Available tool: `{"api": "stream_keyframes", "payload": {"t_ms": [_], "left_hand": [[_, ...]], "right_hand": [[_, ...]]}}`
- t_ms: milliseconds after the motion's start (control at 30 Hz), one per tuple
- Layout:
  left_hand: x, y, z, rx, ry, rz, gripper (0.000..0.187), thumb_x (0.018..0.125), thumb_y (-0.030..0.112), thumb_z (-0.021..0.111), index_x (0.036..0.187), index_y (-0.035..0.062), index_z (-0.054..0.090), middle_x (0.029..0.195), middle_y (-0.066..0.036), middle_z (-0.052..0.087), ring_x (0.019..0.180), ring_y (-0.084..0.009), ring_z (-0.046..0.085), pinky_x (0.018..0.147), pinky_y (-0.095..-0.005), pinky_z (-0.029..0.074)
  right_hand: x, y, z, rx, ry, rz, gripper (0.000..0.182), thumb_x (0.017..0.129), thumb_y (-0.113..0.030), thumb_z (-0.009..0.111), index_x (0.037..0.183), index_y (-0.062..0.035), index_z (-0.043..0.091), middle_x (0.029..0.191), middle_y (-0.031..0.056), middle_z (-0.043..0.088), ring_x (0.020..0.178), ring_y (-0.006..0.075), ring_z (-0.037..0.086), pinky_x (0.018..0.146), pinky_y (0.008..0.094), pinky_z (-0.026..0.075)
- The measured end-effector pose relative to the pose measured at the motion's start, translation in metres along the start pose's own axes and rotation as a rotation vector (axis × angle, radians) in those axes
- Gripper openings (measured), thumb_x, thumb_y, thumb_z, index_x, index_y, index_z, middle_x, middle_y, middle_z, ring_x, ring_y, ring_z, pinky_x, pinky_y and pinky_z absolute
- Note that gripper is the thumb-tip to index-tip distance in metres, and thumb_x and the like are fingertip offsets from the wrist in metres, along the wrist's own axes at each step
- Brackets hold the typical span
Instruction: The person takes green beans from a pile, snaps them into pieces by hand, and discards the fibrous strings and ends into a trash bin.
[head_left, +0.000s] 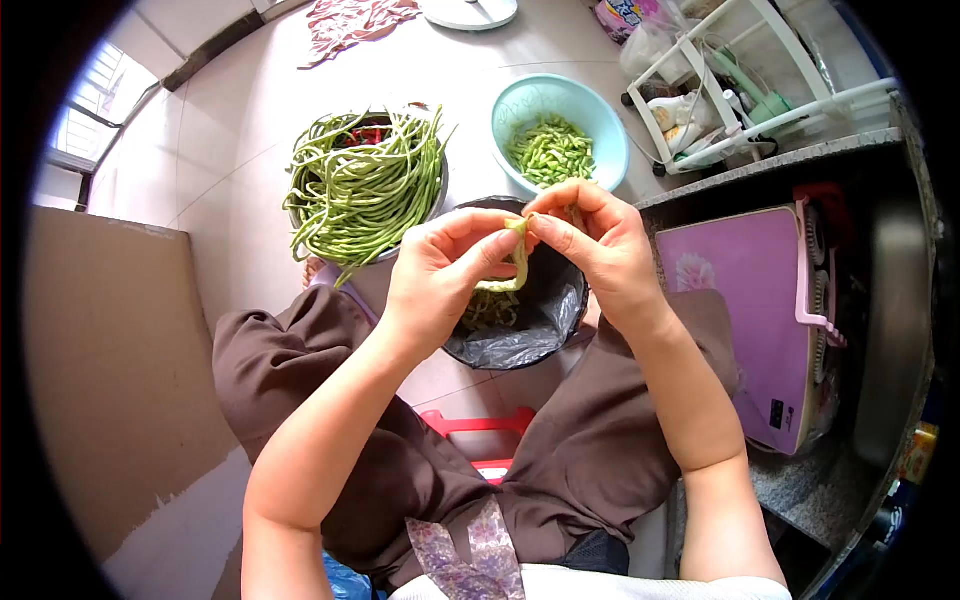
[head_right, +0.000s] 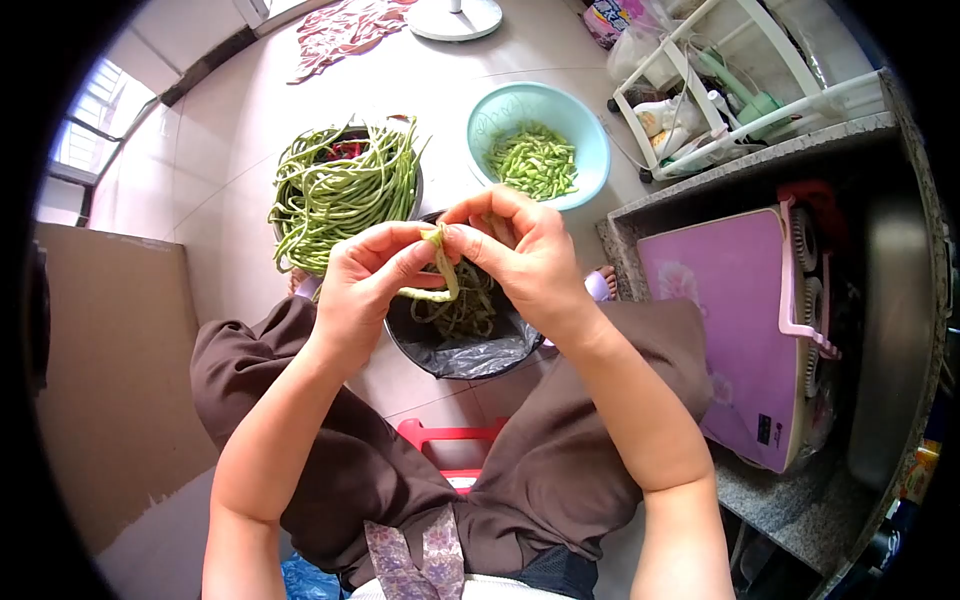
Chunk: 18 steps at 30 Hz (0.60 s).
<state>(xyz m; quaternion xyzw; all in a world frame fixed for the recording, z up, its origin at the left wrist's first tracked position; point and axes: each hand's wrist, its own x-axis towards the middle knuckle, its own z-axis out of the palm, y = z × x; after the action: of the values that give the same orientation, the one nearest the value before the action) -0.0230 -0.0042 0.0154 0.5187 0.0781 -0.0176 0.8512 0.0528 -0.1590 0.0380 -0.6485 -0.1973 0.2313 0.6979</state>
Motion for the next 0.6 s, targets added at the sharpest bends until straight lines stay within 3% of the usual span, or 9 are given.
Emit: {"api": "stream_keyframes", "payload": {"t_ms": [133, 200, 300, 400, 533, 600], "left_hand": [[0.000, 0.001, 0.000, -0.042, -0.053, -0.060, 0.023, 0.090, 0.019, 0.061, 0.104, 0.0005, 0.064, 0.094, -0.005, 0.067, 0.085, -0.0091, 0.062, 0.075, -0.0233, 0.051], [-0.001, 0.002, -0.002, -0.072, -0.058, -0.103, 0.023, 0.090, 0.020, 0.061, 0.103, 0.0011, 0.064, 0.093, -0.005, 0.067, 0.085, -0.0090, 0.062, 0.075, -0.0235, 0.050], [-0.002, 0.003, -0.003, -0.101, -0.100, -0.145, 0.025, 0.090, 0.023, 0.061, 0.103, 0.0021, 0.064, 0.093, -0.005, 0.067, 0.085, -0.0089, 0.062, 0.076, -0.0238, 0.049], [-0.001, 0.005, -0.003, -0.099, -0.084, -0.175, 0.025, 0.090, 0.025, 0.061, 0.101, 0.0026, 0.064, 0.091, -0.004, 0.067, 0.084, -0.0102, 0.063, 0.075, -0.0244, 0.050], [0.004, -0.001, -0.011, -0.311, 0.102, -0.248, 0.023, 0.090, 0.024, 0.059, 0.101, 0.0036, 0.061, 0.093, -0.006, 0.065, 0.084, -0.0137, 0.063, 0.075, -0.0276, 0.052], [0.006, 0.002, -0.016, -0.362, 0.196, -0.240, 0.022, 0.091, 0.022, 0.059, 0.103, 0.0030, 0.058, 0.096, -0.009, 0.065, 0.088, -0.0159, 0.063, 0.078, -0.0308, 0.052]], "right_hand": [[-0.001, 0.002, 0.001, -0.013, 0.007, -0.065, 0.007, 0.085, -0.006, 0.062, 0.089, -0.0001, 0.061, 0.075, -0.0037, 0.049, 0.061, 0.0033, 0.038, 0.054, 0.0198, 0.033], [-0.004, 0.000, -0.002, -0.345, 0.006, -0.171, 0.009, 0.082, -0.008, 0.065, 0.086, -0.0010, 0.060, 0.073, -0.0014, 0.046, 0.059, 0.0061, 0.038, 0.053, 0.0225, 0.033], [-0.002, -0.005, -0.001, -0.466, -0.018, -0.281, 0.011, 0.079, -0.011, 0.066, 0.083, -0.0022, 0.060, 0.071, 0.0004, 0.044, 0.057, 0.0078, 0.039, 0.053, 0.0244, 0.034], [-0.004, -0.004, 0.002, -0.434, 0.016, -0.195, 0.012, 0.079, -0.012, 0.065, 0.083, -0.0022, 0.059, 0.071, 0.0025, 0.045, 0.057, 0.0109, 0.041, 0.052, 0.0266, 0.036], [-0.006, -0.003, 0.009, -0.577, -0.065, -0.318, 0.012, 0.080, -0.012, 0.063, 0.084, -0.0026, 0.057, 0.071, 0.0079, 0.046, 0.058, 0.0196, 0.047, 0.053, 0.0295, 0.039], [-0.009, -0.005, 0.015, -0.574, -0.176, -0.265, 0.011, 0.079, -0.011, 0.063, 0.082, -0.0032, 0.056, 0.071, 0.0086, 0.048, 0.059, 0.0212, 0.051, 0.055, 0.0314, 0.041]]}}
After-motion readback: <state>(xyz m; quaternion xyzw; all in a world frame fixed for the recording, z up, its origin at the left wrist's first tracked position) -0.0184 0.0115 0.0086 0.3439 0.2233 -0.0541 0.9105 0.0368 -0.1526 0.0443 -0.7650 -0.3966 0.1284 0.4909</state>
